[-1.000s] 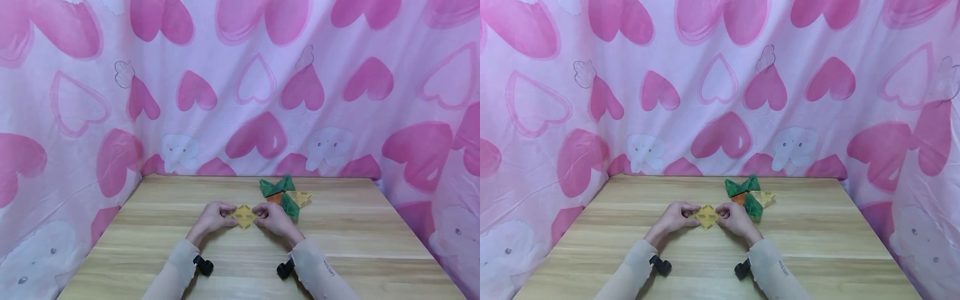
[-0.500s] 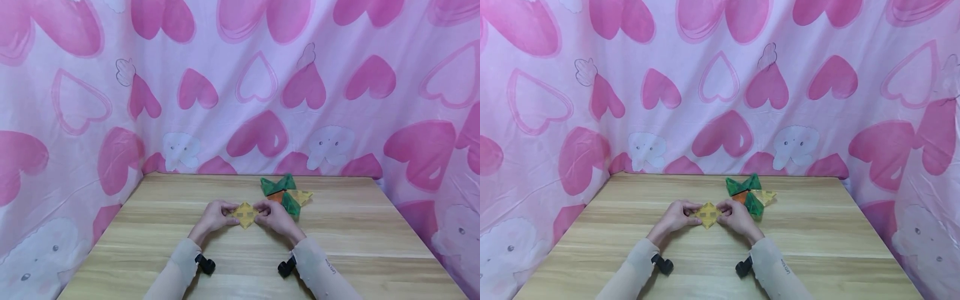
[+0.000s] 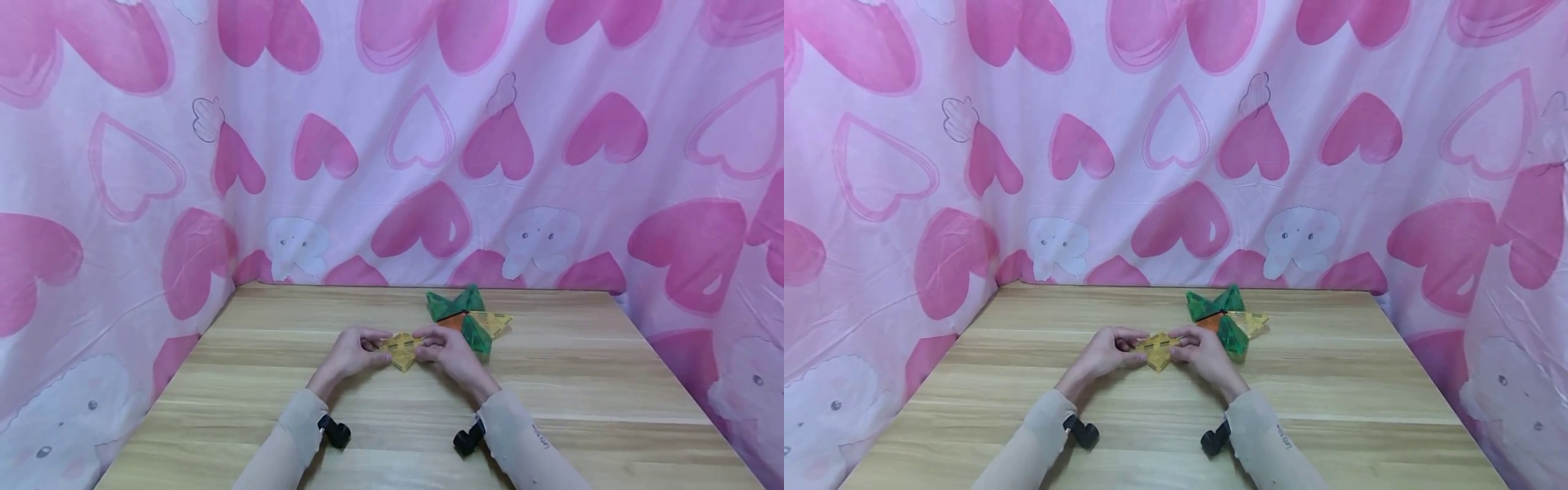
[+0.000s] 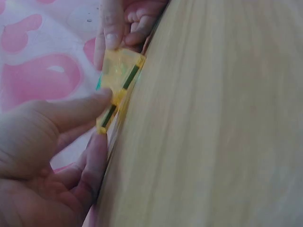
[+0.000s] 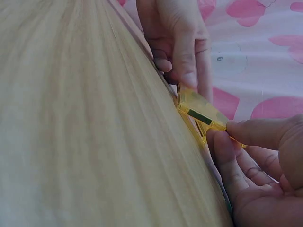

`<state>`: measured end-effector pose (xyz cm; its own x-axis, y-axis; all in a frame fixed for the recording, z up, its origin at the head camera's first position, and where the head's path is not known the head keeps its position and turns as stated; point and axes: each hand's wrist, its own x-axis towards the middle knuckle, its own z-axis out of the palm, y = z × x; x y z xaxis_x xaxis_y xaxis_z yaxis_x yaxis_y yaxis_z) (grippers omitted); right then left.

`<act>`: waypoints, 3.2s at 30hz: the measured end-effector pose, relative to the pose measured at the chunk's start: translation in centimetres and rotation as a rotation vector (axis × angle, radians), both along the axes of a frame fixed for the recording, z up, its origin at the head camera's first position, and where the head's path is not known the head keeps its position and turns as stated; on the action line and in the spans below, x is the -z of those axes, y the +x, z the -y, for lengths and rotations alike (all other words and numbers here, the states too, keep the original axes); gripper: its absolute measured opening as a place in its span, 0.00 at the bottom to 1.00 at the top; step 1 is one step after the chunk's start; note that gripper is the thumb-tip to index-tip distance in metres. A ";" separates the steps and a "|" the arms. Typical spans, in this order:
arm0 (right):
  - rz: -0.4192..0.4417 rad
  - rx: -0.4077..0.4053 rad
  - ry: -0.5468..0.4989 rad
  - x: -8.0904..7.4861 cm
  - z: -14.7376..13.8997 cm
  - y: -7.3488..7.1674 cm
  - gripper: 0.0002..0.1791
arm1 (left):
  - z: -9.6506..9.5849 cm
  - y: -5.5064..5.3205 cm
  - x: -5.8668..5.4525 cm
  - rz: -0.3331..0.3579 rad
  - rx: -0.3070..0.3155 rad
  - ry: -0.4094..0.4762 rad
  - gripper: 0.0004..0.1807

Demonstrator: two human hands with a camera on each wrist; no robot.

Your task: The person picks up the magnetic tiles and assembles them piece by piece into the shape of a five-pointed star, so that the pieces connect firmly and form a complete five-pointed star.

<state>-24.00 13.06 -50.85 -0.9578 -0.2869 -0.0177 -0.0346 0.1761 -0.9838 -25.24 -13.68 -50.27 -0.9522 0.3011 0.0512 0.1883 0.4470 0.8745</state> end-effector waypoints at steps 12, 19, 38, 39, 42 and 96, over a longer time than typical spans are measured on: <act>0.060 0.033 -0.115 0.3 -0.2 -0.1 0.22 | -0.2 0.3 -0.5 0.103 -0.032 0.145 0.13; 0.051 0.016 -0.073 -0.1 -0.1 0.1 0.20 | -0.6 0.3 0.3 0.218 -0.117 0.344 0.12; -0.133 0.237 -0.068 -7.8 -8.1 -0.4 0.22 | -0.6 0.4 0.2 0.259 -0.155 0.457 0.13; -0.155 0.284 -0.062 -7.8 -9.1 -0.5 0.22 | -0.5 0.5 0.2 0.256 -0.153 0.457 0.13; -0.156 0.405 0.018 -6.7 -11.9 -0.7 0.23 | -0.4 0.7 0.2 0.253 -0.155 0.447 0.13; 0.112 0.165 0.017 -1.1 -10.4 -1.3 0.25 | -6.9 -1.8 0.2 0.244 -0.252 0.569 0.12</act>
